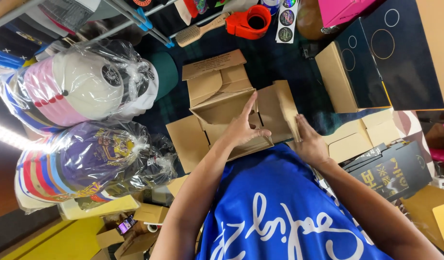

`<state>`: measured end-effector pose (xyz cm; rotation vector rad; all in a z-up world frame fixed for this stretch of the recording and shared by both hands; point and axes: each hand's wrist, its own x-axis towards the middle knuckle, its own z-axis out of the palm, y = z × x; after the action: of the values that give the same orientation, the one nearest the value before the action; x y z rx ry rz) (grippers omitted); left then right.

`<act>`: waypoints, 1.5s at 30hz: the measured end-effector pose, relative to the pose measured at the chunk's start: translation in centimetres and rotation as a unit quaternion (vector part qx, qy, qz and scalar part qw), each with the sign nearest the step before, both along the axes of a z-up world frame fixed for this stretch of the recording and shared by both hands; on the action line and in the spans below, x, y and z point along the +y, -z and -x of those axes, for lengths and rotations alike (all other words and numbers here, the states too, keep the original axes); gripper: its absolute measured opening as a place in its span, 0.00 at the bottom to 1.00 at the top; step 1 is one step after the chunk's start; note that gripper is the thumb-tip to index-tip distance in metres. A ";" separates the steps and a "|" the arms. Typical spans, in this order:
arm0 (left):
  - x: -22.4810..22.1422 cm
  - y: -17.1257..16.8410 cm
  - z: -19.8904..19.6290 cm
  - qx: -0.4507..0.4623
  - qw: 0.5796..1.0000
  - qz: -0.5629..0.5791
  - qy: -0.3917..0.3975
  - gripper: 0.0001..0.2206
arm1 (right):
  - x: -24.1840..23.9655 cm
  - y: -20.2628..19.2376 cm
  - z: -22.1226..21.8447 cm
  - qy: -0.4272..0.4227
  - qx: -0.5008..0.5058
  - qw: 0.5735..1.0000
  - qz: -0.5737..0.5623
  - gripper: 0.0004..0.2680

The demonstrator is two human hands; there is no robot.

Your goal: Manually folding and assembling cardboard boxes from flat sheets by tucking in flaps.

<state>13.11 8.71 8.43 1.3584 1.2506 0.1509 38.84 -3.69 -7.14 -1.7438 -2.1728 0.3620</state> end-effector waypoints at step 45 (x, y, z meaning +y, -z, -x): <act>-2.8 4.7 -4.6 -0.187 0.932 0.253 -0.179 0.41 | 7.8 -7.1 8.2 0.150 0.017 0.919 0.364 0.27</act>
<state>17.74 5.95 3.77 0.6129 1.0984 0.3036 30.63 4.11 0.01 -2.3685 -1.8043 1.2248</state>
